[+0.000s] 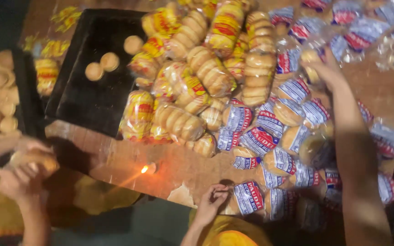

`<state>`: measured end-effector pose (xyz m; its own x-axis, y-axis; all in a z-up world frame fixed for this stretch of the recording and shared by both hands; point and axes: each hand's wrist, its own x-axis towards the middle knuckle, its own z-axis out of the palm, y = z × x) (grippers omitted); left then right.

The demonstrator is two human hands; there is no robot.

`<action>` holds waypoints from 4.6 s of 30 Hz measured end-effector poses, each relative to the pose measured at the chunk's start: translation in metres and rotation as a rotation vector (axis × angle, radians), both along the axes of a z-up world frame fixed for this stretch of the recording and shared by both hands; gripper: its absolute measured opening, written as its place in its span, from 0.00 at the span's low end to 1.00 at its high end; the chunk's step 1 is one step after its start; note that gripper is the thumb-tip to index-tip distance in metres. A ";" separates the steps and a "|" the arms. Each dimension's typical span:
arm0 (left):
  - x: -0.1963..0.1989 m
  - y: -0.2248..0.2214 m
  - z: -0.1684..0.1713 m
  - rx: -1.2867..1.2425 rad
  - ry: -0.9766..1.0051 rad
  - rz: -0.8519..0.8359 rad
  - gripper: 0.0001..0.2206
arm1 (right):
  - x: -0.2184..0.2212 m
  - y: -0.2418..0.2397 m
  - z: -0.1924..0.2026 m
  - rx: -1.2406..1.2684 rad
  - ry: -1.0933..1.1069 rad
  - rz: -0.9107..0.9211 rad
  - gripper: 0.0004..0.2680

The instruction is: The person handles packaged burger buns on a wooden table, moving them around and occasionally placing them on a black tray. Another person is also present, handling buns and a phone.

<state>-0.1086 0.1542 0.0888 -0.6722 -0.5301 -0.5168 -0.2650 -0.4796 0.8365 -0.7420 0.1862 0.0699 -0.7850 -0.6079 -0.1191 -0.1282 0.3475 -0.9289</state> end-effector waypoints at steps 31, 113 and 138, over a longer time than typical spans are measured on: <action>0.057 -0.078 -0.026 -0.355 0.125 -0.447 0.16 | 0.491 0.069 0.039 0.204 -0.226 0.590 0.10; 0.034 -0.050 0.052 -1.186 0.320 -0.569 0.06 | 0.495 0.075 0.022 -0.115 -0.474 0.309 0.09; 0.041 -0.060 0.045 -0.982 0.215 -0.624 0.08 | 0.502 0.049 0.047 -0.086 -0.331 1.002 0.14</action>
<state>-0.0676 0.0939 0.1334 -0.9790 -0.1857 0.0843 -0.0340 0.5561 0.8304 -0.2401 0.2348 0.1167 0.1431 -0.9765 -0.1614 -0.0559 0.1549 -0.9863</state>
